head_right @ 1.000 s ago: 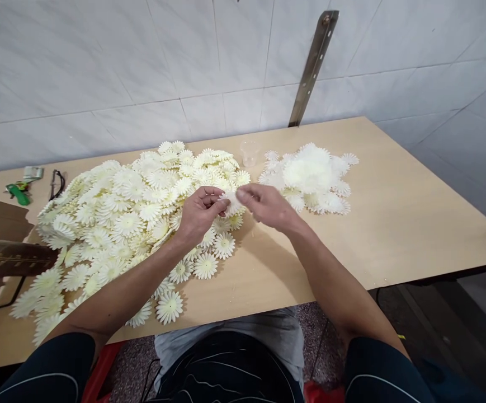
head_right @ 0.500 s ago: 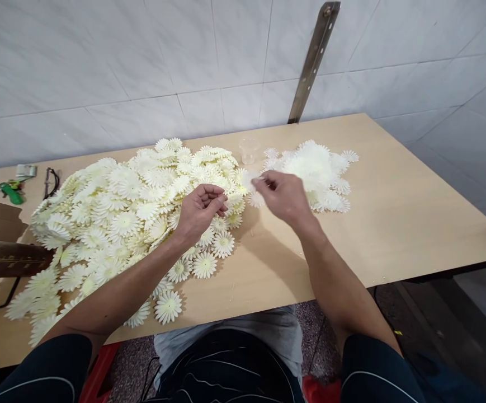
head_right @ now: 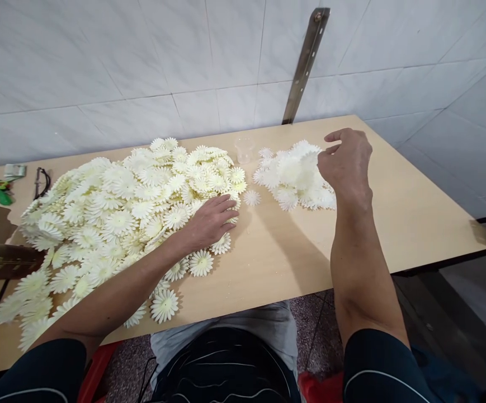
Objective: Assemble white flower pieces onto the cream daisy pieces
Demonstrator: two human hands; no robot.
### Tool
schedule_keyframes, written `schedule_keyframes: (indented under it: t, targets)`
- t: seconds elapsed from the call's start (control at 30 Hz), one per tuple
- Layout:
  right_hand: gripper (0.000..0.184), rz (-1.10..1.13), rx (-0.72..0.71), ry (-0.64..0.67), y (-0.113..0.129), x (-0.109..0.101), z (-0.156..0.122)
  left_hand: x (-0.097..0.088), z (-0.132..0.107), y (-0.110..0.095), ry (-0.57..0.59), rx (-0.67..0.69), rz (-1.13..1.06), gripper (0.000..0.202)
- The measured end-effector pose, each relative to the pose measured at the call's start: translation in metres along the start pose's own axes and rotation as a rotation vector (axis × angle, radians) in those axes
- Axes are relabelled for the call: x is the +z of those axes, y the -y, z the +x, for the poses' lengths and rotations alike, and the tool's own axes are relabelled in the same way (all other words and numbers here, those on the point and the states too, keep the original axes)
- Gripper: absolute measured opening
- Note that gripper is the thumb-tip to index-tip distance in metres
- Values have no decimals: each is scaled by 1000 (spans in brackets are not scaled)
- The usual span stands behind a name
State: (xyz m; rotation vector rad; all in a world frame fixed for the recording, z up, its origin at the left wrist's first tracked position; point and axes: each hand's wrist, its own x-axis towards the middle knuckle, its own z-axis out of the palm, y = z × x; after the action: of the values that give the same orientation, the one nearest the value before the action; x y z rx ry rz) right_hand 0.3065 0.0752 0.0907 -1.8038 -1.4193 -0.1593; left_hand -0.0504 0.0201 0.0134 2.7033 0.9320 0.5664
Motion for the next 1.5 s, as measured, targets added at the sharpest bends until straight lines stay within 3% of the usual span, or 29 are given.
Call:
schedule_keyframes:
  t: [0.07, 0.13, 0.23, 0.33, 0.43, 0.53, 0.6, 0.73, 0.8, 0.87, 1.0, 1.13, 1.2, 1.37, 1.43, 1.5]
  targets:
    - [35, -28, -69, -106, 8, 4, -9, -2, 1, -1, 11, -3, 39, 17]
    - [31, -7, -201, -122, 25, 11, -28, -6, 3, -3, 28, -14, 80, 15]
    - [23, 29, -412, 247, 53, 27, -68, -14, 5, -7, 69, -17, 91, 15]
    - [24, -92, -510, 620, 72, 45, -100, -23, 10, -8, 71, -49, 13, 16]
    - [30, -256, -478, 753, 77, 56, -112, -30, 21, -4, 18, -139, -43, 20]
    - [36, -307, -429, 744, 78, 60, -111, -36, 41, 6, -15, -205, 62, 24]
    - [35, -223, -415, 698, 76, 58, -107, -37, 58, 14, -6, -223, 168, 25]
    - [32, 57, -386, 397, 59, 41, -84, -29, 85, 30, 58, -145, 308, 26]
    - [32, 96, -309, 240, 43, 26, -66, -22, 96, 37, 91, -146, 357, 37]
    - [30, 68, -228, 168, 24, 9, -47, -17, 105, 42, 137, -205, 403, 44]
    - [41, -1, -168, 183, 3, -14, -27, -19, 121, 48, 255, -301, 453, 32]
    - [37, -13, -146, 116, 15, -10, -41, -31, 127, 48, 304, -254, 483, 28]
    - [34, 21, -188, 203, 30, -1, -56, -35, 125, 47, 294, -228, 476, 30]
    - [34, 14, -414, 652, 60, 36, -88, -39, 112, 49, 205, -203, 447, 32]
    - [34, -16, -448, 735, 66, 52, -94, -42, 104, 52, 120, -224, 401, 33]
    - [37, -21, -426, 734, 69, 65, -94, -49, 95, 56, -51, -256, 329, 34]
